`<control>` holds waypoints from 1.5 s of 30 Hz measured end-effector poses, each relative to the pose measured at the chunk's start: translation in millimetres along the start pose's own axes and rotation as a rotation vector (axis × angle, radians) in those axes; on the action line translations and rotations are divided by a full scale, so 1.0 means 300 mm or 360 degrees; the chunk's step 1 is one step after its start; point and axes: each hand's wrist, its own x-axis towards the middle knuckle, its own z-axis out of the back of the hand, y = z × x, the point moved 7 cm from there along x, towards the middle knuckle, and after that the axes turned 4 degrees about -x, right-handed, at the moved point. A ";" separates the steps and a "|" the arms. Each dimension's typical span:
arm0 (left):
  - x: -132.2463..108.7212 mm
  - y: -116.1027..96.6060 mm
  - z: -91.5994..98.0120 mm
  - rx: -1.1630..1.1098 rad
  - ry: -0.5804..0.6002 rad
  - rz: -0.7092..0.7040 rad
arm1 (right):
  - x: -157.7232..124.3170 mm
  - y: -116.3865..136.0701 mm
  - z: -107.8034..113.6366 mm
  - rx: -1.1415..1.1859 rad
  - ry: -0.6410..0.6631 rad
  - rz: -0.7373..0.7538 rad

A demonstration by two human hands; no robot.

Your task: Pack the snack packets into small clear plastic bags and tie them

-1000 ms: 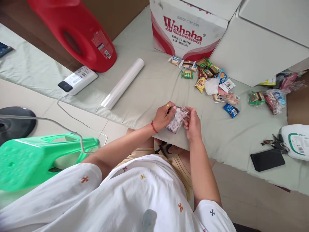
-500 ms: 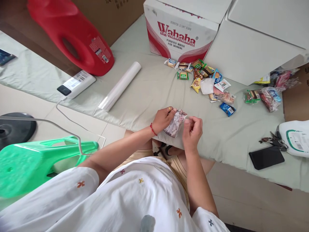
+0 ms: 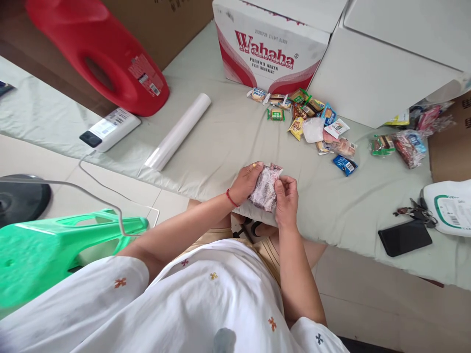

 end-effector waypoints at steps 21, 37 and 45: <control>-0.017 -0.015 0.028 0.0282 -0.0208 0.0098 | -0.022 -0.027 -0.057 0.0340 0.0010 -0.0308; -0.048 0.009 -0.059 -0.0440 0.0426 0.0402 | -0.033 0.055 0.056 -0.0288 -0.0047 0.0138; -0.050 0.036 -0.081 -0.0078 -0.0034 0.0212 | -0.039 -0.006 0.024 -0.0394 -0.0010 0.0025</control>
